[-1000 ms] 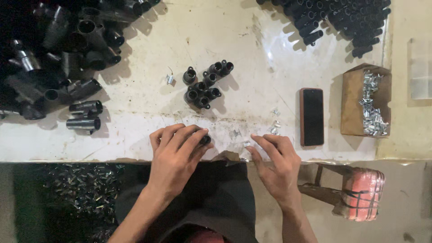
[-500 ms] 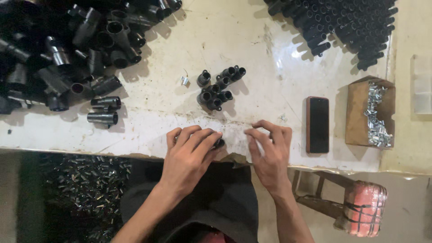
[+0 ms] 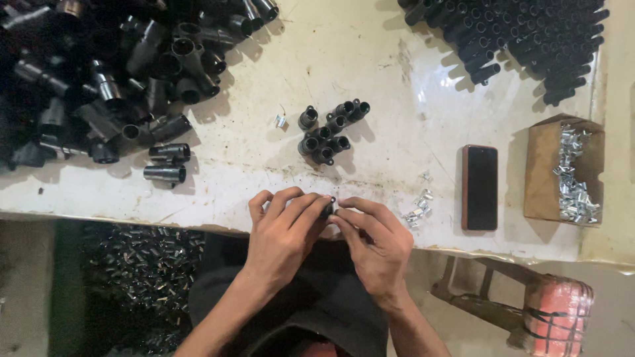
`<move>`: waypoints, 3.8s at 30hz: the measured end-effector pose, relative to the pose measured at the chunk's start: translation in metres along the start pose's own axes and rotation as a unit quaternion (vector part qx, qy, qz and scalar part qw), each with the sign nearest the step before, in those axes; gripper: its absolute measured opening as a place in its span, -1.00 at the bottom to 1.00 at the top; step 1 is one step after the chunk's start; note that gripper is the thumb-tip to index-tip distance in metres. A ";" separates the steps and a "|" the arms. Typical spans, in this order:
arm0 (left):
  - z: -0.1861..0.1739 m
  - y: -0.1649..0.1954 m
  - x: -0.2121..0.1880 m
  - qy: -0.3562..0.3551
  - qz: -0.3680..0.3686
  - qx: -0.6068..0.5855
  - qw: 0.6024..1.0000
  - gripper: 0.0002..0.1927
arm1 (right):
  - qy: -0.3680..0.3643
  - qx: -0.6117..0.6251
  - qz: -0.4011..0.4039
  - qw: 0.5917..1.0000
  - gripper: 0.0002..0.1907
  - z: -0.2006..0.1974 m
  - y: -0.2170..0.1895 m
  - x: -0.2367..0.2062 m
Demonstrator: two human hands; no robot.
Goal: The person picks black cylindrical plastic fittings one at a time from a pile on the workbench, presses a small metal insert into each fitting by hand, and places the assembled fitting into a growing cluster on the table. The person repeats this hand-assembly cycle continuously across the episode.
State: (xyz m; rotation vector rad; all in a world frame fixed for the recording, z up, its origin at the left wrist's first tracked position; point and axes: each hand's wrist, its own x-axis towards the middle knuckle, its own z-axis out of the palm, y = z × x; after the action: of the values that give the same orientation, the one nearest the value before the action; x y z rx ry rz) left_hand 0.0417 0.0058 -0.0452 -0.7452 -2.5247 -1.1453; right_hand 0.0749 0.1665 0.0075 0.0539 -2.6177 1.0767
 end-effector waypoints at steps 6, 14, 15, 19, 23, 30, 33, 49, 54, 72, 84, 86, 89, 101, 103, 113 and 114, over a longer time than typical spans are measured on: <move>-0.003 0.009 0.001 0.001 -0.015 0.014 1.000 -0.58 | -0.115 0.017 0.013 0.993 -0.79 -0.015 0.007 0.018; -0.018 -0.012 0.023 0.026 -0.120 0.079 0.989 -0.63 | -0.018 -0.130 0.245 0.961 -0.43 -0.048 0.009 -0.016; -0.018 -0.020 0.028 0.017 -0.109 0.095 0.989 -0.62 | -0.036 -0.142 0.177 0.973 -0.49 -0.049 0.015 -0.023; -0.022 -0.043 0.050 -0.059 -0.120 0.144 0.980 -0.50 | -0.044 -0.147 0.005 0.988 -0.65 -0.049 0.045 -0.040; -0.032 -0.041 0.083 0.036 -0.082 0.167 0.982 -0.74 | -0.028 -0.096 -0.003 0.995 -0.70 -0.047 0.060 -0.036; -0.089 -0.020 0.044 0.096 -0.094 0.322 0.937 -0.55 | -0.031 -0.088 0.064 0.994 -0.70 -0.047 0.051 -0.019; -0.096 -0.035 0.022 0.005 -0.125 0.383 0.915 -0.43 | -0.039 -0.106 0.097 0.989 -0.70 -0.043 0.048 -0.023; -0.072 -0.024 0.024 0.030 -0.081 0.136 0.987 -0.56 | 0.038 -0.026 0.093 0.995 -0.70 -0.036 0.028 -0.024; -0.014 0.011 -0.006 -0.009 -0.119 -0.036 0.992 -0.53 | -0.010 0.134 0.073 0.988 -0.73 -0.014 0.017 -0.022; -0.015 0.013 -0.011 0.018 -0.048 0.027 0.998 -0.52 | -0.236 0.036 0.072 0.968 -0.76 -0.014 0.000 0.029; -0.055 -0.026 0.043 0.094 -0.132 0.142 0.977 -0.63 | -0.082 -0.197 -0.227 0.950 -0.83 -0.002 -0.034 0.135; -0.069 -0.034 0.048 0.111 -0.060 0.235 0.964 -0.50 | -0.121 -0.283 -0.255 0.917 -0.76 0.029 -0.033 0.156; -0.083 -0.049 0.057 0.080 -0.034 0.271 0.959 -0.52 | -0.214 -0.348 -0.265 0.874 -0.79 0.060 -0.031 0.172; -0.071 -0.032 0.032 0.075 -0.028 0.039 0.996 -0.69 | -0.267 -0.193 -0.275 0.904 -0.93 0.053 -0.042 0.214; -0.065 -0.030 0.029 0.053 -0.070 0.000 0.996 -0.74 | -0.229 -0.173 -0.265 0.921 -0.88 0.027 -0.039 0.227; -0.070 -0.029 0.028 0.057 -0.061 -0.029 0.996 -0.44 | -0.276 -0.102 -0.300 0.907 -0.77 0.030 -0.053 0.258; -0.073 -0.027 0.029 0.050 -0.056 -0.018 0.997 -0.51 | -0.284 -0.113 -0.321 0.896 -0.76 0.038 -0.057 0.254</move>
State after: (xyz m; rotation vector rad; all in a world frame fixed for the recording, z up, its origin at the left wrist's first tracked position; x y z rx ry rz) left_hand 0.0046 -0.0544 -0.0018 -0.5446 -2.4957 -1.2344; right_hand -0.1680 0.1205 0.0959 1.2533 -2.8220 0.5603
